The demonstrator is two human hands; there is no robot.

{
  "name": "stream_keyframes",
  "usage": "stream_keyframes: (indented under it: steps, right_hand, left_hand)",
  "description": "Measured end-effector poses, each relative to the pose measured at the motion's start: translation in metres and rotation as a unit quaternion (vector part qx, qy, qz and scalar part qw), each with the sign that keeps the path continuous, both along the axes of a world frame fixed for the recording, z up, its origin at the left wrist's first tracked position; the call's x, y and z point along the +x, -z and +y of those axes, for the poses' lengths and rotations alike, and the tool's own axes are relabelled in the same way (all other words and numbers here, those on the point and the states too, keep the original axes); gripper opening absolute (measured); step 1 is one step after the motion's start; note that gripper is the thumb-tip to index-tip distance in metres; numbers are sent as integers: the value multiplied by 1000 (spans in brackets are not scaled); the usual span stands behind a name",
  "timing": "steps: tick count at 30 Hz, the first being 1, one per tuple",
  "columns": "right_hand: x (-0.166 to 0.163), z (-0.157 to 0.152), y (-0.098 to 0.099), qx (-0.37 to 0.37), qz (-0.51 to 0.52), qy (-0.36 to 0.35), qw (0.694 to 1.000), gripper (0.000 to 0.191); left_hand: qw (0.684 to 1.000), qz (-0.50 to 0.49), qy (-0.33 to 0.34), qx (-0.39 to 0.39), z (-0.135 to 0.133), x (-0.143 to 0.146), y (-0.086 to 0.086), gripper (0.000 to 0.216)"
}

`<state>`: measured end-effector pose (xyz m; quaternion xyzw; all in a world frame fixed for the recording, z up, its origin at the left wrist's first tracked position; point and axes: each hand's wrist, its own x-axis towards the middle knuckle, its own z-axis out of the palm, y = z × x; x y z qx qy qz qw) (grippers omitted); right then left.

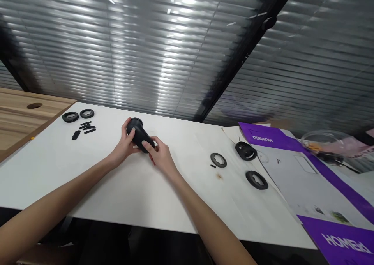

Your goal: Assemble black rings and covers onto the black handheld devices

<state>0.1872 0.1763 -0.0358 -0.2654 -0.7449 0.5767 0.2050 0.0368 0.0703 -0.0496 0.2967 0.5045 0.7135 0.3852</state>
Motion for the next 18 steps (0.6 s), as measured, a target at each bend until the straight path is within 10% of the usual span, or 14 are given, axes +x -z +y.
stream_keyframes:
  steps: [18]
  right_hand:
    - [-5, 9, 5, 16, 26, 47, 998, 54]
  left_hand:
    - [998, 57, 0, 0, -2, 5, -1, 93]
